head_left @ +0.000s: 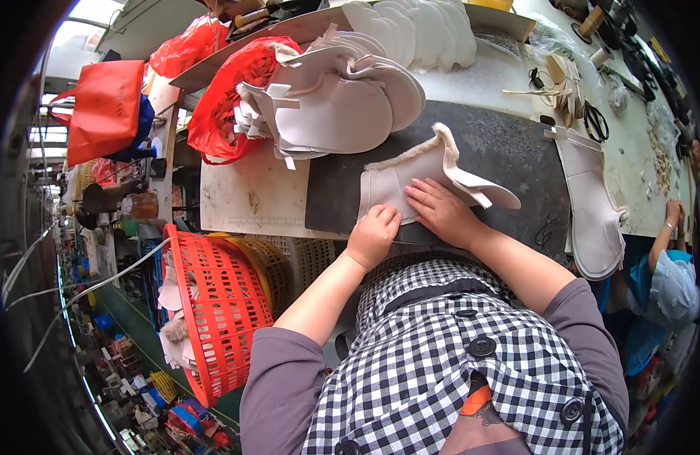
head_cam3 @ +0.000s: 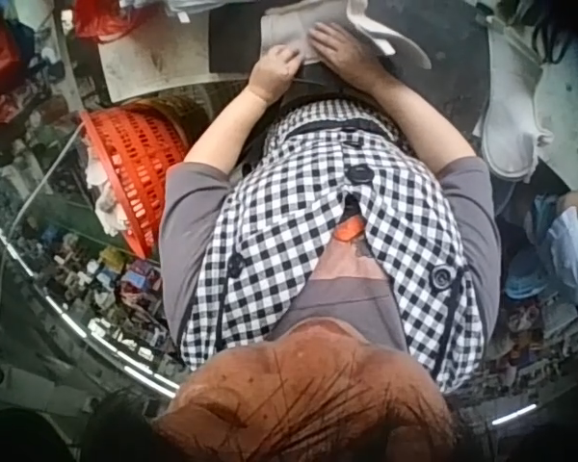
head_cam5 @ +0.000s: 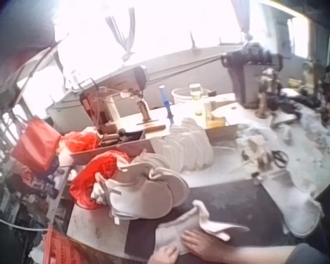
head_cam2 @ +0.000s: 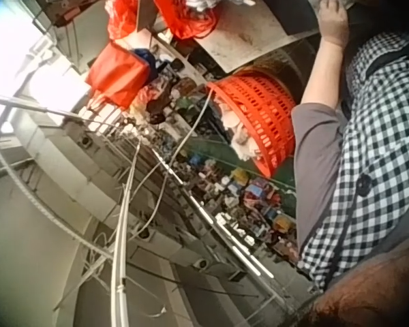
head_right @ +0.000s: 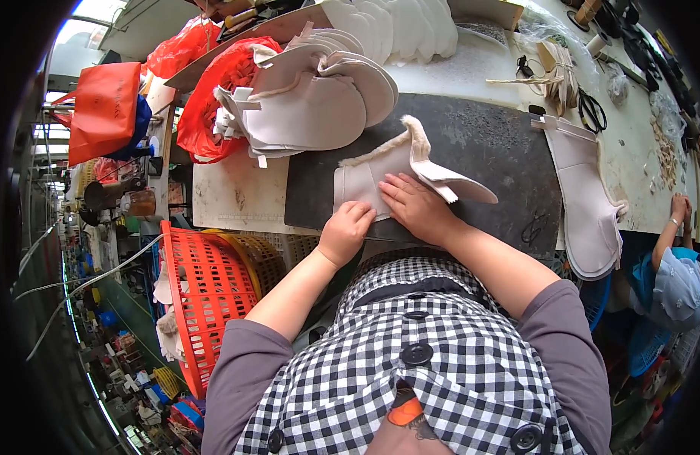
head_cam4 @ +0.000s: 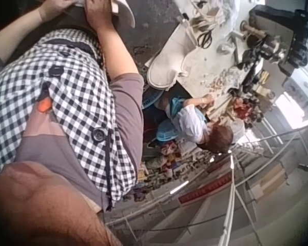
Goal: Inserting internal reinforcement paddings into the heel section of shoe upper components.
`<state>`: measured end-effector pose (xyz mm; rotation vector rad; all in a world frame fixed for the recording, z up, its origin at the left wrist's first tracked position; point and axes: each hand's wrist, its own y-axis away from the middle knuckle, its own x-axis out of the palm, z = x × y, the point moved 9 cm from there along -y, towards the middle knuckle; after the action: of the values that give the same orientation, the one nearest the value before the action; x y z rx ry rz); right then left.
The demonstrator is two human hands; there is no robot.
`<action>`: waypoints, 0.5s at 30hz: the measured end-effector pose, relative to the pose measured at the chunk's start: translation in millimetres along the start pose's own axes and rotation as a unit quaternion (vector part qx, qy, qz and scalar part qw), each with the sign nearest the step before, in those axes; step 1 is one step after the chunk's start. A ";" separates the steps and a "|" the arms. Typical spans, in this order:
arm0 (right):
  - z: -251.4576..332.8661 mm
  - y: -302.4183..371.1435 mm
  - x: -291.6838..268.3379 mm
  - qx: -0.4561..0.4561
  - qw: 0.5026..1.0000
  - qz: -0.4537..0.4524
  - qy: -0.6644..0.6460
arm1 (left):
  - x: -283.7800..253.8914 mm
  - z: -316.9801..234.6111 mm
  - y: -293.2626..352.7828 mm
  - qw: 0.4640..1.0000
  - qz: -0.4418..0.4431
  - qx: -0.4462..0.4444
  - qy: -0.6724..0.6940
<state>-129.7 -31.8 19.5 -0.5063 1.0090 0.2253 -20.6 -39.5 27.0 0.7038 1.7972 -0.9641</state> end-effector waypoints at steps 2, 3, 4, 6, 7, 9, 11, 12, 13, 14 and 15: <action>-1.3 0.5 1.2 -0.004 1.000 0.006 0.002 | 5.5 -2.0 -1.6 1.000 0.019 -0.007 -0.019; -0.9 -0.4 2.4 -0.008 1.000 0.010 0.004 | 10.3 -2.0 -2.3 0.998 0.040 -0.012 -0.038; 0.9 -1.0 3.4 -0.009 1.000 0.011 0.005 | 12.9 -1.4 -2.7 0.998 0.039 -0.013 -0.038; 3.5 -2.3 0.9 -0.001 1.000 -0.006 -0.002 | 13.6 16.7 -4.3 0.995 0.010 -0.097 -0.003; 5.2 -5.0 1.4 -0.002 1.000 -0.005 -0.001 | 12.5 21.8 -2.4 0.995 0.008 -0.097 -0.003; 9.5 -11.6 -5.1 0.005 0.999 -0.042 0.002 | 10.3 42.6 3.8 0.973 0.006 -0.163 0.164; 10.1 -18.7 -5.1 0.000 0.998 -0.063 0.006 | -0.3 32.0 -2.4 0.982 -0.034 -0.119 0.141; 9.8 -20.4 -7.3 -0.006 0.996 -0.085 0.008 | -11.3 21.0 -6.3 0.988 -0.076 -0.075 0.116; 8.1 -20.9 -6.1 -0.005 0.996 -0.085 0.008 | -11.2 17.2 -7.9 0.989 -0.061 -0.095 0.094; 8.8 -22.6 -6.0 -0.015 0.996 -0.090 -0.019 | -8.1 17.9 -9.1 0.989 -0.061 -0.095 0.093; 9.7 -24.1 -6.3 -0.025 0.994 -0.094 -0.046 | -0.7 23.6 -9.2 0.987 -0.050 -0.115 0.105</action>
<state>-115.9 -47.3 36.3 -0.6268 0.8616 0.1048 -16.6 -64.4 24.7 0.5907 2.1060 -0.7511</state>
